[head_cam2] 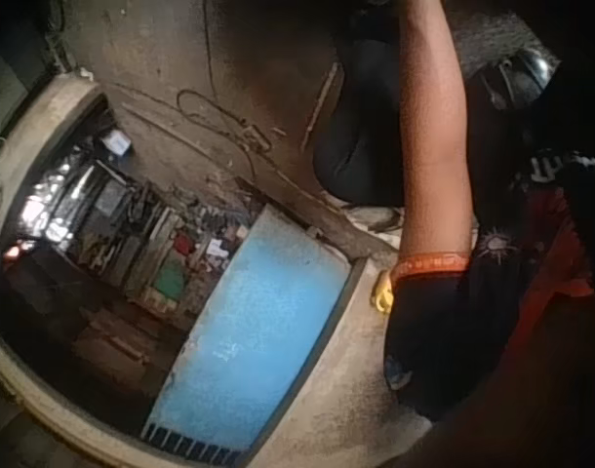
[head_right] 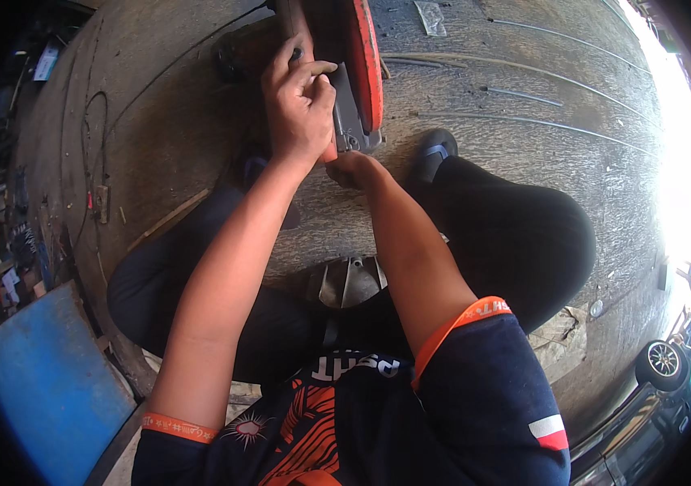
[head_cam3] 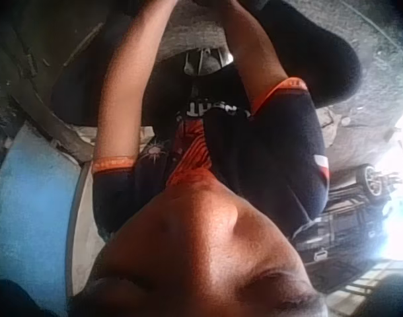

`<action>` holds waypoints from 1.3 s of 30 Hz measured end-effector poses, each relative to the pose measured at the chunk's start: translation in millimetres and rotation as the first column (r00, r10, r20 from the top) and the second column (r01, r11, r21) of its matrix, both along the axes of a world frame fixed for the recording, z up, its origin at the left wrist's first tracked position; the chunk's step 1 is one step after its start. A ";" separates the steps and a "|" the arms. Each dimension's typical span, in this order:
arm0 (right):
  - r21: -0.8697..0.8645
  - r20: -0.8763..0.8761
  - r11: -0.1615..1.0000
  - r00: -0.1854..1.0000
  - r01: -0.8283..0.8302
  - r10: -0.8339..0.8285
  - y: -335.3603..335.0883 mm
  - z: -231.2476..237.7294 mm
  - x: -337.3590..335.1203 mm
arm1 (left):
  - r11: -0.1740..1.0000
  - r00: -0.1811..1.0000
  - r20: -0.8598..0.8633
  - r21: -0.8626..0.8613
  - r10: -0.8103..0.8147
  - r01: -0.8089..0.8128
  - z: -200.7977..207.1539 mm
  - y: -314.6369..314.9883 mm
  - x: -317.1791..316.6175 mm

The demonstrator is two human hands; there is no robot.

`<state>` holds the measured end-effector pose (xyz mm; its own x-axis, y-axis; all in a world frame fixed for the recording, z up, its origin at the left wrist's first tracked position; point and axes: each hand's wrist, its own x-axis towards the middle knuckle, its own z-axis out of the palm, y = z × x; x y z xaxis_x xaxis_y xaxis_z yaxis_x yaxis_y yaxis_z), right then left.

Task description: Cutting multiple thin metal rods to length using a power chop saw.

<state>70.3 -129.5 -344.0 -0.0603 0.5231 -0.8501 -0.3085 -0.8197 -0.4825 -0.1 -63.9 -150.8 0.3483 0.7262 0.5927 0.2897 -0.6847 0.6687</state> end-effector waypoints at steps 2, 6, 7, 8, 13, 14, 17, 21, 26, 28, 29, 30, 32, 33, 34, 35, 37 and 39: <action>0.064 0.029 0.997 0.999 0.033 -0.035 -1.2 -3.7 -0.8 | 1.000 1.000 0.006 -0.008 0.001 -0.001 0.1 -0.8 -0.2; 0.236 0.198 0.965 0.966 0.116 -0.165 0.8 -18.7 -23.8 | 1.000 1.000 0.027 -0.027 0.001 0.000 -1.6 -0.1 0.5; 0.270 0.246 0.955 0.950 0.124 -0.193 1.8 -23.7 -31.3 | 1.000 1.000 0.026 -0.017 0.014 -0.013 -2.3 -0.8 0.0; 0.280 0.276 0.952 0.939 0.126 -0.206 3.4 -28.7 -37.7 | 1.000 0.999 0.027 -0.011 0.017 -0.017 -3.0 -0.8 0.1; 0.294 0.265 0.950 0.947 0.101 -0.182 7.3 -43.6 -37.1 | 1.000 1.000 0.029 -0.008 0.004 -0.004 -3.3 0.3 0.4; 0.291 0.246 0.952 0.955 0.092 -0.167 6.5 -43.8 -33.7 | 1.000 1.000 0.026 -0.008 0.004 -0.003 -2.8 0.4 0.4; 0.284 0.191 0.957 0.974 0.060 -0.118 2.4 -41.4 -25.5 | 1.000 1.000 0.018 -0.009 0.008 -0.008 -1.8 0.3 -0.2; 0.275 0.141 0.961 0.989 0.010 -0.051 -2.9 -37.2 -20.3 | 1.000 1.000 0.020 -0.003 -0.004 0.004 -2.7 -0.3 0.0; 0.258 0.087 0.965 0.996 -0.048 0.026 -7.4 -35.7 -14.4 | 1.000 1.000 -0.003 0.015 -0.011 0.011 -1.2 1.9 -2.0; 0.257 0.066 0.963 0.996 -0.075 0.060 -9.7 -37.0 -10.4 | 1.000 0.999 0.032 -0.018 0.006 -0.006 2.0 -0.2 -1.1; 0.265 0.058 0.961 0.996 -0.081 0.068 -11.3 -38.7 -8.6 | 0.998 0.996 0.084 -0.064 0.027 -0.021 3.9 -3.1 1.2; 0.269 0.052 0.959 0.996 -0.084 0.073 -12.8 -41.4 -7.1 | 0.994 0.987 0.148 -0.101 0.058 -0.044 6.0 -6.0 3.0; 0.297 0.034 0.952 0.997 -0.070 0.062 -16.8 -51.3 -5.4 | 0.885 0.957 0.046 -0.396 0.287 -0.246 9.2 -18.6 7.9; 0.322 0.033 0.945 0.999 -0.052 0.043 -17.8 -58.9 -5.9 | 0.743 0.926 -0.057 -0.579 0.374 -0.336 10.9 -20.8 9.1; 0.346 0.033 0.938 0.999 -0.030 0.020 -18.4 -68.1 -6.4 | 0.701 0.953 -0.018 -0.673 0.302 -0.235 12.4 -19.9 8.2; 0.366 0.043 0.931 0.999 -0.009 -0.008 -18.7 -78.6 -8.2 | 0.579 0.978 -0.008 -0.805 0.207 -0.130 13.9 -18.6 4.8; 0.400 0.070 0.916 0.996 0.029 -0.062 -17.0 -101.5 -13.3 | 0.499 0.992 0.003 -0.864 0.130 -0.063 15.5 -17.0 2.0; 0.419 0.098 0.906 0.990 0.051 -0.101 -14.4 -120.7 -17.1 | 0.600 0.990 -0.026 -0.794 0.138 -0.104 16.1 -16.2 1.1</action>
<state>53.2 -143.9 -464.8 0.0783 0.8289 -0.5539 -0.2842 -0.5140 -0.8093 1.0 -80.1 -134.7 0.2135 0.9507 -0.2248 0.2952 0.1566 0.9425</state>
